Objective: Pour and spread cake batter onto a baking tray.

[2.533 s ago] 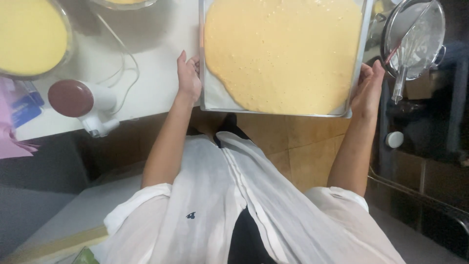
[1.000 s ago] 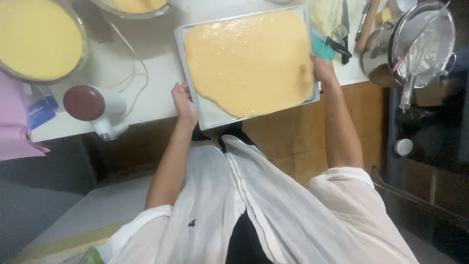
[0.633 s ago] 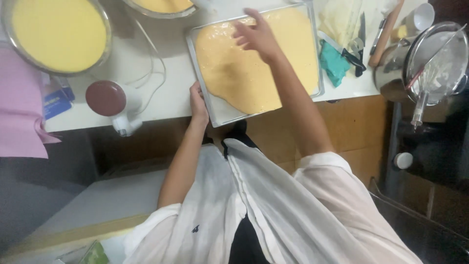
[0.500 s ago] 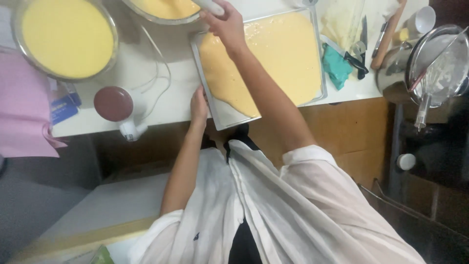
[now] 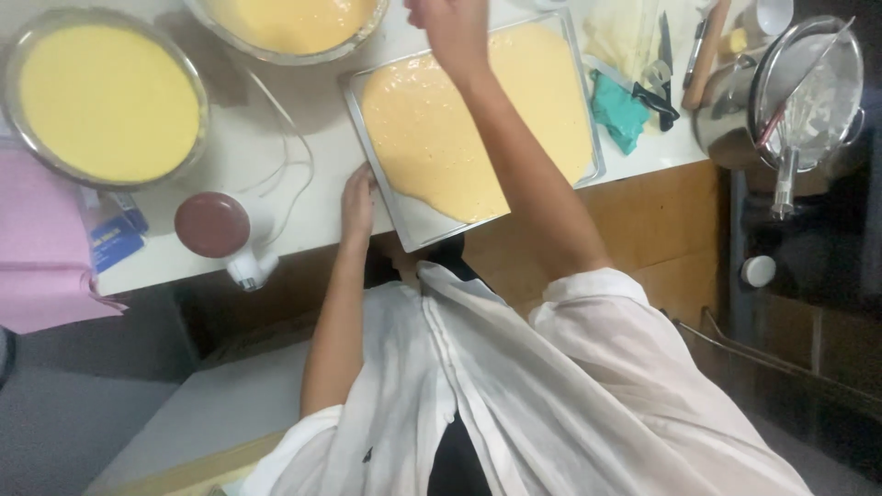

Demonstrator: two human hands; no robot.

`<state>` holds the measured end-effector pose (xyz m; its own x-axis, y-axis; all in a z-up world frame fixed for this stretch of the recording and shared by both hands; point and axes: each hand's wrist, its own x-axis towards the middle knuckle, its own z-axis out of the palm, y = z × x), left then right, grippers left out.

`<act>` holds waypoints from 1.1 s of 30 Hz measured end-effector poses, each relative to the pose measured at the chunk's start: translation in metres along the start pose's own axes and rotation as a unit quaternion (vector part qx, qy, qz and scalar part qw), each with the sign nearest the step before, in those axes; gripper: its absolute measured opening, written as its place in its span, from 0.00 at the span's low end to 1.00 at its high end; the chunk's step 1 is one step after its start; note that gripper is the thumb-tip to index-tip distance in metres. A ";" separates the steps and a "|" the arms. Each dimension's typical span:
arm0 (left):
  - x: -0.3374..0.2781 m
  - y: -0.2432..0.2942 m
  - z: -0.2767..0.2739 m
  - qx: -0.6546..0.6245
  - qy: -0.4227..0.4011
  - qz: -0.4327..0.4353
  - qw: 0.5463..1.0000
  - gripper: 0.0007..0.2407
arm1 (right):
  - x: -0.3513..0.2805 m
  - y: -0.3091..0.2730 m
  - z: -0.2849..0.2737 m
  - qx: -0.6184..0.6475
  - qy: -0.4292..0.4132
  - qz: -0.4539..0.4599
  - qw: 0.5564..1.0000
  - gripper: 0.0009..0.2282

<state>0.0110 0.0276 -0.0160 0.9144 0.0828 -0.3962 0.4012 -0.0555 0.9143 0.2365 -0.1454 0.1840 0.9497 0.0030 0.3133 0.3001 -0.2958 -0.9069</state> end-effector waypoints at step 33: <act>0.008 -0.004 -0.015 -0.226 -0.065 -0.115 0.965 0.24 | -0.142 -0.138 -0.150 -0.328 -0.296 -0.183 0.878 0.11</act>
<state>0.0160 0.0436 -0.0212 0.8153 -0.0848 -0.5729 0.5559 0.3918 0.7331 0.0471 -0.2484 0.3068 0.7390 0.6515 0.1714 0.6628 -0.6578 -0.3577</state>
